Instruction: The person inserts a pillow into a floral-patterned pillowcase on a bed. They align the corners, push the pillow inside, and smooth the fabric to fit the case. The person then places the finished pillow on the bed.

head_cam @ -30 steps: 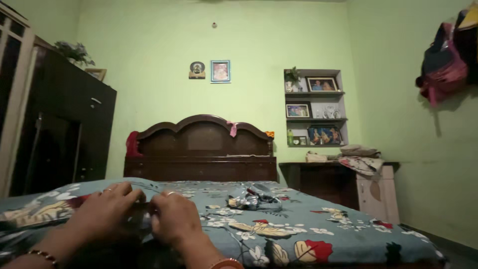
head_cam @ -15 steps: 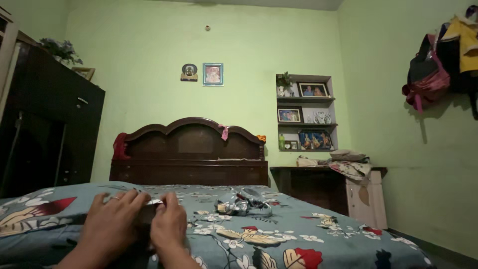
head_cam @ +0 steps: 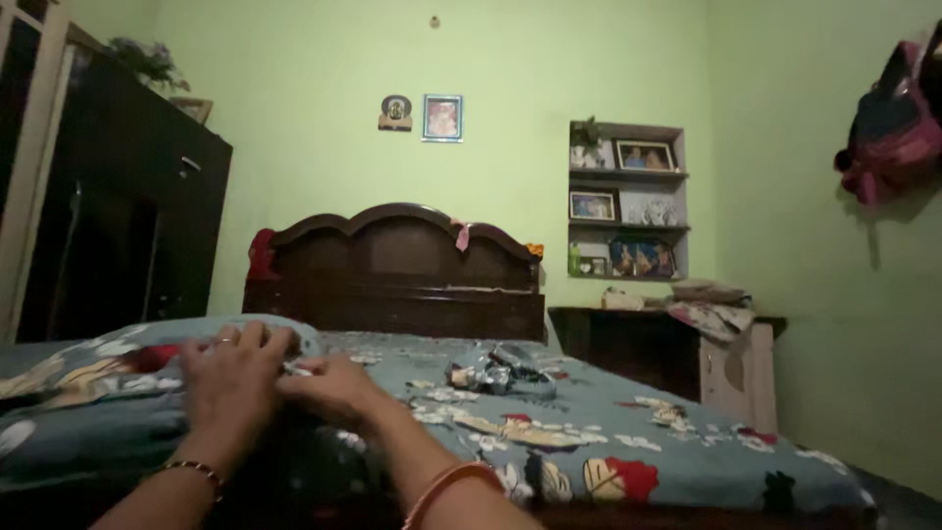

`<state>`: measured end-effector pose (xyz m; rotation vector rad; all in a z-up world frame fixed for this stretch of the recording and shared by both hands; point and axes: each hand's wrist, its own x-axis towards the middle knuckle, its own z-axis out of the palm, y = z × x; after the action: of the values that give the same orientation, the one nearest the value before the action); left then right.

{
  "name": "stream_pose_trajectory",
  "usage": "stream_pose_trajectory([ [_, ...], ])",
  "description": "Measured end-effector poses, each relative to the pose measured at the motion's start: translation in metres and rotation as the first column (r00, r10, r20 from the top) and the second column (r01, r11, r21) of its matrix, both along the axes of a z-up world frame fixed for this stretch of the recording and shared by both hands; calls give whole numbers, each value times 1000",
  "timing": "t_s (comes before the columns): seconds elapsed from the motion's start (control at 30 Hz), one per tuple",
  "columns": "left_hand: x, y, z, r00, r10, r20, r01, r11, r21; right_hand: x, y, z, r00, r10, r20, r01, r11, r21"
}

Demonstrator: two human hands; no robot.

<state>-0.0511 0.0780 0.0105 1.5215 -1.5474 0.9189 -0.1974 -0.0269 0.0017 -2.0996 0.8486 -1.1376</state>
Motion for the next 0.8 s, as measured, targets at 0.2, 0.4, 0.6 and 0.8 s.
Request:
stream_pose_trajectory([
  [0.2,-12,-8,-7,980,-138,146,131,989,63,-26,42,-25,839,-515,-176,422,819,-389],
  [0.4,10,3,8,868,-446,217,359,867,344,-4,98,-3,579,-647,-496,491,763,-421],
  [0.6,54,2,23,852,-523,-15,481,771,417,20,113,3,438,-753,-491,429,655,-622],
  [0.8,107,-4,11,927,-366,80,320,885,337,45,99,-12,721,-658,-219,125,433,-893],
])
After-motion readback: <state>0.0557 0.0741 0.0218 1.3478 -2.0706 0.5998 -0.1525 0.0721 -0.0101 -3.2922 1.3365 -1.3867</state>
